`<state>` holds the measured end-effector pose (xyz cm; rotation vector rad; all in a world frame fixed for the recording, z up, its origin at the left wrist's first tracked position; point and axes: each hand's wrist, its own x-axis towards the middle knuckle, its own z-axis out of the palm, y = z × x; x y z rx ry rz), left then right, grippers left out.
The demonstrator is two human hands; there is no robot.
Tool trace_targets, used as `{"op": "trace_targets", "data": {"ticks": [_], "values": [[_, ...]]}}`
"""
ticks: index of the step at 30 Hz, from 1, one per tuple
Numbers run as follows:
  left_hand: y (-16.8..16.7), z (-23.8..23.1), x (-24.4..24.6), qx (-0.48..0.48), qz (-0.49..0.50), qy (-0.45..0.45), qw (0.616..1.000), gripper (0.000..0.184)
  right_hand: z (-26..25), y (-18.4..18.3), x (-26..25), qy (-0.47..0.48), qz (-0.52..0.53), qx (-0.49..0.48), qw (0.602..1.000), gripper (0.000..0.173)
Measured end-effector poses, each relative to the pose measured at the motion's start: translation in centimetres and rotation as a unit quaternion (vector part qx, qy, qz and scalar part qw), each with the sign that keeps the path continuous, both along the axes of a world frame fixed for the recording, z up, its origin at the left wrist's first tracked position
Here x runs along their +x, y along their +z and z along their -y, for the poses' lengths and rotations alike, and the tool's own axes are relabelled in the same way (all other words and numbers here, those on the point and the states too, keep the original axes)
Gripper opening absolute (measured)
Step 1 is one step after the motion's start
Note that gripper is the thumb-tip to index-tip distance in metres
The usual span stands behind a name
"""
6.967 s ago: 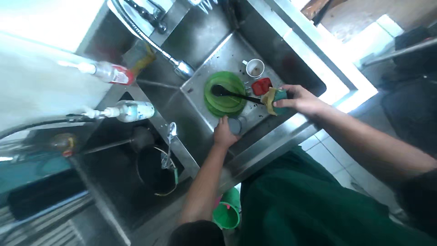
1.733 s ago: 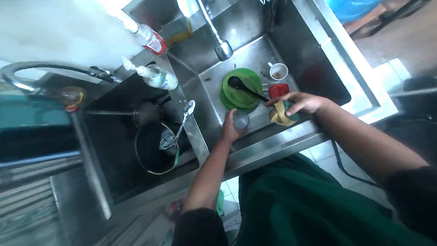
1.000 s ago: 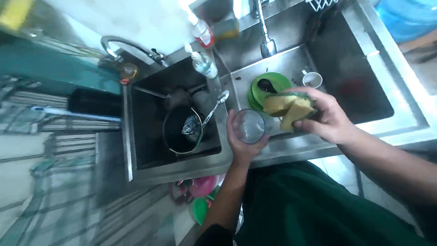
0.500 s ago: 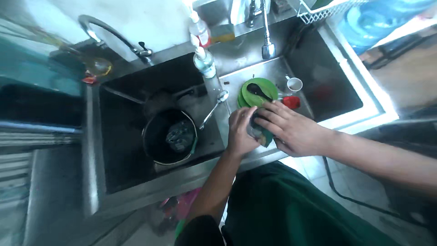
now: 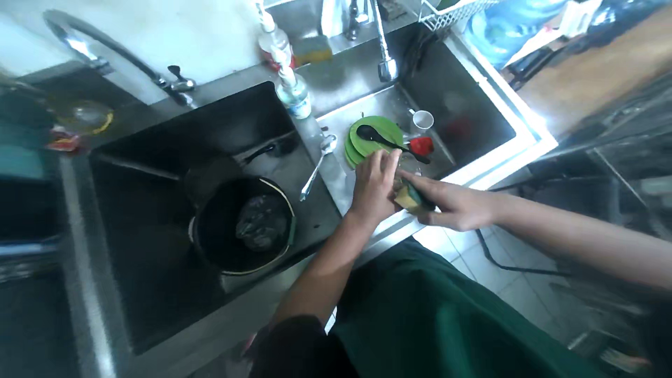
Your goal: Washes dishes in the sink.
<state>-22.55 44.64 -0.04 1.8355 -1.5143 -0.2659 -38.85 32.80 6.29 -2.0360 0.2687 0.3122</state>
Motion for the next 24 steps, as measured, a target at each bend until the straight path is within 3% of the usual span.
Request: {"op": "trace_targets", "data": {"ticks": [3,8,12,15,18,21,22,24], "values": [[-0.6,0.0,-0.4,0.01,-0.015,-0.009,1.0,0.09,1.3,0.5,0.3,0.014,-0.027,0.035,0.999,0.057],[0.0,0.5,-0.7,0.066,-0.044,-0.021,0.997,0.088,0.6,-0.9,0.7,-0.058,0.036,-0.043,0.997,0.029],[-0.1,-0.2,-0.5,0.088,-0.069,0.016,0.994,0.097,0.9,-1.5,0.5,-0.199,0.061,-0.001,0.978,0.024],[0.7,-0.2,-1.0,0.231,-0.051,0.008,0.972,0.11,0.9,-2.5,0.8,-0.256,0.059,0.046,0.964,0.02],[0.4,1.0,0.0,0.303,-0.112,0.0,0.946,0.106,1.4,-3.2,1.2,-0.193,0.039,0.025,0.98,0.028],[-0.5,1.4,2.2,0.254,-0.256,-0.063,0.931,0.097,2.8,-3.3,0.6,-0.058,0.076,-0.067,0.993,0.029],[-0.8,1.4,3.1,0.227,-0.328,-0.11,0.91,0.09,3.2,-3.0,0.3,-0.011,0.109,-0.109,0.988,0.027],[-2.2,1.5,4.6,0.163,-0.498,-0.222,0.822,0.075,4.0,-2.5,-0.2,0.08,0.18,-0.205,0.959,0.028]]}}
